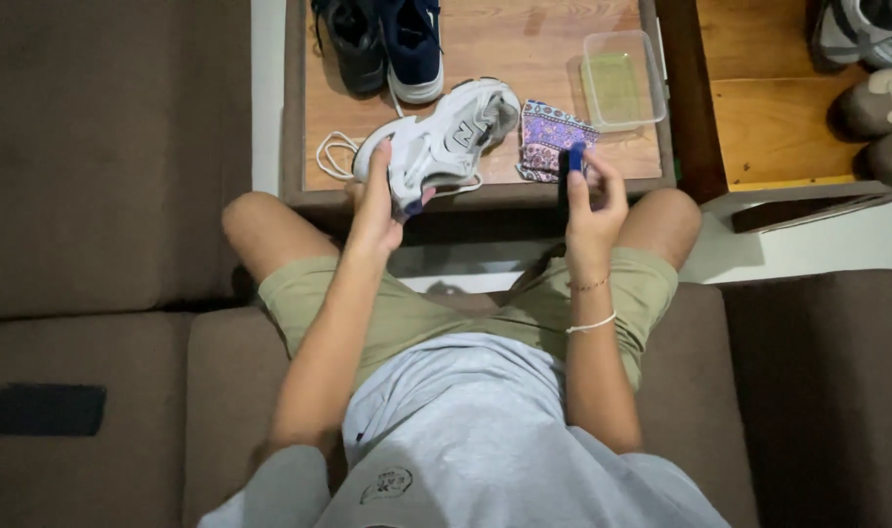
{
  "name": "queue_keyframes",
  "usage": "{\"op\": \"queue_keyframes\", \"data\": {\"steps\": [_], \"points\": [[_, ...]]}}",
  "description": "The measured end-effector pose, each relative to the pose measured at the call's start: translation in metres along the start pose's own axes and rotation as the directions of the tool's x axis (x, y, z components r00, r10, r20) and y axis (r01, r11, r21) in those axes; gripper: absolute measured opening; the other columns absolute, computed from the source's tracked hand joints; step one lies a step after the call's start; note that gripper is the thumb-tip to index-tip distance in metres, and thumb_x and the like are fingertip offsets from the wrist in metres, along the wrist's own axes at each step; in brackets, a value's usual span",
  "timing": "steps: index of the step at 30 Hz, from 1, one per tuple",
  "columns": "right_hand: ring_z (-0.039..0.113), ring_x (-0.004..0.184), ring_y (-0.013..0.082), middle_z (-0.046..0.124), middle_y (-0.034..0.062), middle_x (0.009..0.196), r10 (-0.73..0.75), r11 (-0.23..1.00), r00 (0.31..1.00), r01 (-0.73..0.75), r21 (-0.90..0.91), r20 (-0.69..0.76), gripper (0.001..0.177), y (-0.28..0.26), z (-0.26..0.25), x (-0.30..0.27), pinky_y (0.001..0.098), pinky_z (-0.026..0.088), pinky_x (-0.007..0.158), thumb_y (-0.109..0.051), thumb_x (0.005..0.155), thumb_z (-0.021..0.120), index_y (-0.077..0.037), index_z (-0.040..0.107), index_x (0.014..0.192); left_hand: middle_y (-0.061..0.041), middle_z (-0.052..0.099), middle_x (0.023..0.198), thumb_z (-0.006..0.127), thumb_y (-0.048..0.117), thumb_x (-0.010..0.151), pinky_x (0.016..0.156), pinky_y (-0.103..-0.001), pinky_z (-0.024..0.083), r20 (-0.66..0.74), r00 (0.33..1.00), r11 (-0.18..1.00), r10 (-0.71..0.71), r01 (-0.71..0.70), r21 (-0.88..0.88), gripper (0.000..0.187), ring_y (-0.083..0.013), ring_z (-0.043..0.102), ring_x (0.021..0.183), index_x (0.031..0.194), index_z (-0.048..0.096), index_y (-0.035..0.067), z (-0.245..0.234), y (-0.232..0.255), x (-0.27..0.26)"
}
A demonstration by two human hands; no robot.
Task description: A person is cleaning a white sneaker using a brush and cleaning solution while sitting on a couch.
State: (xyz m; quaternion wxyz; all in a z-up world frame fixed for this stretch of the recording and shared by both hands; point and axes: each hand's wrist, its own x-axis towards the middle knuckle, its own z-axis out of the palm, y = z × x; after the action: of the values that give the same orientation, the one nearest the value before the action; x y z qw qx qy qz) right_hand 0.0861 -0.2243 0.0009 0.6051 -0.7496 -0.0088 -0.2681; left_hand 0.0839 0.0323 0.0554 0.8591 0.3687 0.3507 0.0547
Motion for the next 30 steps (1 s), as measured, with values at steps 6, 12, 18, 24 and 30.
{"op": "queue_keyframes", "data": {"steps": [6, 12, 18, 24, 30], "points": [[0.058, 0.106, 0.0157, 0.066, 0.0095, 0.115, 0.370, 0.861, 0.929, -0.355, 0.364, 0.030, 0.029, 0.086, 0.013, -0.022, 0.0322, 0.050, 0.094, -0.020, 0.100, 0.070, -0.012, 0.067, 0.127, -0.036, 0.034, 0.150, 0.076, 0.052, 0.082, 0.088, -0.066, 0.061, 0.005, 0.996, 0.994, -0.093, 0.093, -0.051, 0.099, -0.0573, 0.056, 0.124, 0.148, 0.018, 0.007, -0.006, -0.020, 0.012], [0.057, 0.103, 0.0123, 0.068, 0.0043, 0.111, 0.414, 0.864, 0.905, -0.423, 0.275, 0.091, 0.023, 0.098, 0.030, -0.025, 0.0288, 0.049, 0.090, -0.022, 0.103, 0.064, -0.016, 0.069, 0.125, -0.037, 0.004, 0.159, 0.055, 0.046, 0.101, 0.088, -0.064, 0.063, -0.059, 0.989, 0.988, 0.133, -0.127, 0.089, 0.076, -0.0634, 0.048, 0.127, 0.151, 0.003, 0.021, -0.019, -0.060, 0.024], [0.061, 0.109, 0.0204, 0.069, 0.0122, 0.115, 0.438, 0.884, 0.890, -0.452, 0.118, 0.125, 0.026, 0.109, 0.033, -0.030, 0.0379, 0.051, 0.096, -0.022, 0.102, 0.066, -0.014, 0.069, 0.126, -0.043, 0.015, 0.154, 0.066, 0.046, 0.102, 0.125, -0.064, 0.017, 0.294, 0.731, 0.416, 0.615, -0.618, 0.667, 0.094, -0.0567, 0.018, 0.147, 0.158, 0.008, -0.001, -0.079, -0.109, 0.058], [0.063, 0.111, 0.0207, 0.070, 0.0119, 0.116, 0.438, 0.886, 0.888, -0.453, 0.096, 0.140, 0.028, 0.117, 0.035, -0.027, 0.0389, 0.051, 0.096, -0.023, 0.102, 0.067, -0.015, 0.068, 0.128, -0.031, 0.024, 0.145, 0.074, 0.064, 0.089, 0.119, -0.061, 0.031, 0.542, 0.448, -0.056, 0.711, -0.733, 0.678, 0.108, -0.0521, 0.031, 0.137, 0.153, 0.023, -0.007, -0.089, -0.108, 0.067], [0.062, 0.113, 0.0217, 0.070, 0.0110, 0.116, 0.447, 0.889, 0.884, -0.456, 0.039, 0.136, 0.027, 0.116, 0.040, -0.029, 0.0404, 0.050, 0.100, -0.024, 0.101, 0.067, -0.016, 0.069, 0.126, -0.030, 0.028, 0.147, 0.098, 0.031, 0.066, 0.113, -0.055, 0.043, 0.566, 0.460, -0.358, 0.684, -0.464, 0.810, 0.115, -0.0489, 0.043, 0.135, 0.151, 0.032, -0.009, -0.074, -0.099, 0.048]]}}
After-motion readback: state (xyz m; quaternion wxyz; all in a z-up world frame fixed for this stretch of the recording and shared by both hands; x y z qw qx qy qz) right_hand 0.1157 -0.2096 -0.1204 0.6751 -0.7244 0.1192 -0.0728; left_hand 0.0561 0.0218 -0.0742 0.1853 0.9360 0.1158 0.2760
